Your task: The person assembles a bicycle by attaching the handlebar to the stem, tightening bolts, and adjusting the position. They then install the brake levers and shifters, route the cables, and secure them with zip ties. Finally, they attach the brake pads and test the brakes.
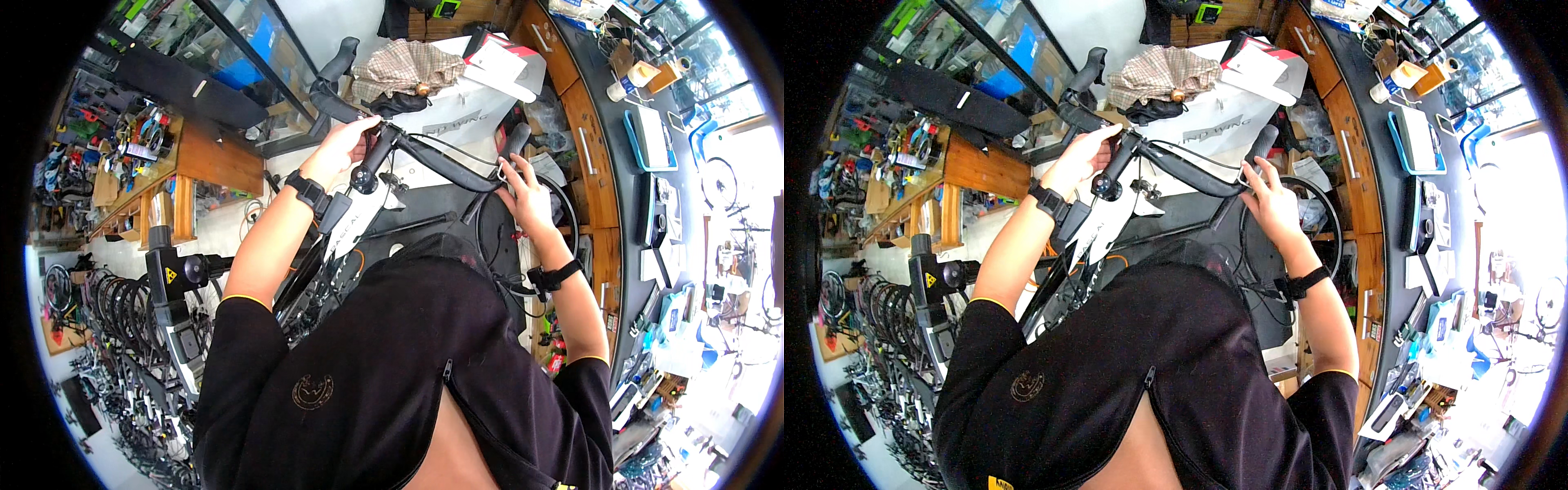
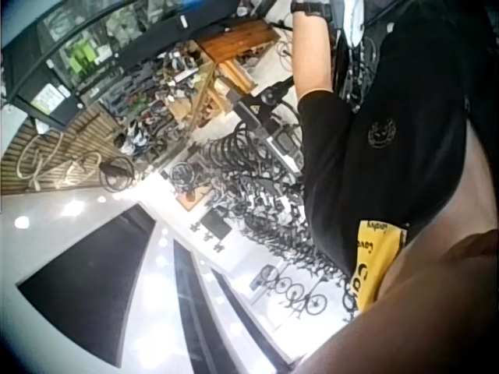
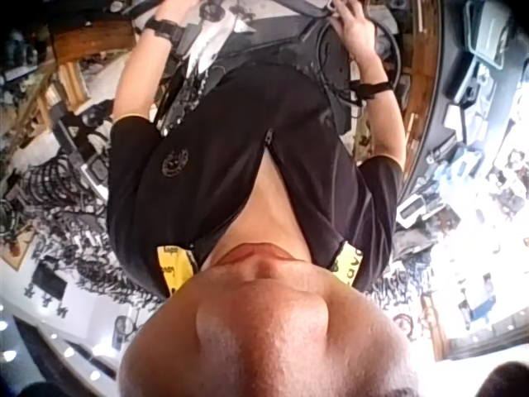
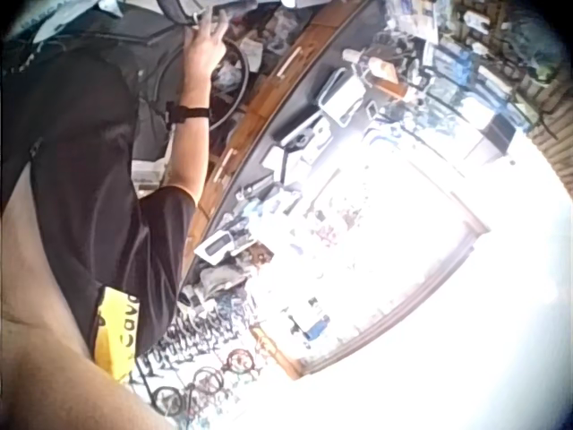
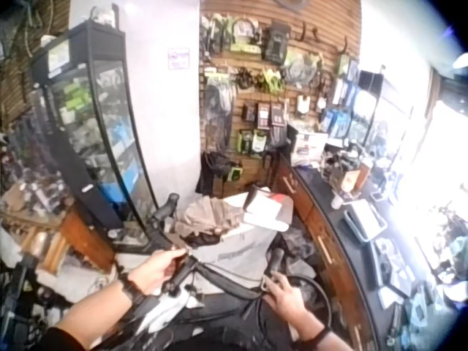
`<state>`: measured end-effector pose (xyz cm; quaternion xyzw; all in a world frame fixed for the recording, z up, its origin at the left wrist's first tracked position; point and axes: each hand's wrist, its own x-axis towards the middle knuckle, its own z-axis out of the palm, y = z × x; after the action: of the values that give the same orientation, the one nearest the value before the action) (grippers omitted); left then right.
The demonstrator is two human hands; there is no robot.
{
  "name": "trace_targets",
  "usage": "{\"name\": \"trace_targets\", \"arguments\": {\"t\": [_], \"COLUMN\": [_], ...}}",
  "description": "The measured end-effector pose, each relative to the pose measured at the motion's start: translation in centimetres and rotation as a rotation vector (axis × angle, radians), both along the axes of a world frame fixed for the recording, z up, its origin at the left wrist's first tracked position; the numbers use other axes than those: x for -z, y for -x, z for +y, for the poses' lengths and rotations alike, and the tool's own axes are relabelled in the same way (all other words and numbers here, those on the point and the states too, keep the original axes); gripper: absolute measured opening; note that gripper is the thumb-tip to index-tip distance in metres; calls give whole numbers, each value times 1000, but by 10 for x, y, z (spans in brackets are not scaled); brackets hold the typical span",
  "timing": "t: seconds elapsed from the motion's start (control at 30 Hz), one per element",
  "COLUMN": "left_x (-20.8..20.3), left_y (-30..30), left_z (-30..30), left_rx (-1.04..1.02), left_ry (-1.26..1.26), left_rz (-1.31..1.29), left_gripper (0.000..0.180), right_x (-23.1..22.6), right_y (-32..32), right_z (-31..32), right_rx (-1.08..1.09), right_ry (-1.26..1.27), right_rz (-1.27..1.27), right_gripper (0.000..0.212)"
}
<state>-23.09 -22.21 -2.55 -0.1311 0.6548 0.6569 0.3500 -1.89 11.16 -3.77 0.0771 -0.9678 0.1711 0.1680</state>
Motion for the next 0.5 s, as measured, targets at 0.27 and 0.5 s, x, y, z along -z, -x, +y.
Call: {"name": "trace_targets", "arguments": {"t": [0.27, 0.5], "left_x": [-2, -1], "left_y": [4, 14], "left_z": [-2, 3], "left_rx": [21, 148], "left_ry": [-43, 221], "left_rz": [-29, 27], "left_gripper": [37, 46], "right_x": [0, 3], "right_y": [-15, -25], "right_z": [6, 6], "right_rx": [56, 58], "right_ry": [23, 69], "right_rz": [-72, -76], "right_gripper": [79, 78]}}
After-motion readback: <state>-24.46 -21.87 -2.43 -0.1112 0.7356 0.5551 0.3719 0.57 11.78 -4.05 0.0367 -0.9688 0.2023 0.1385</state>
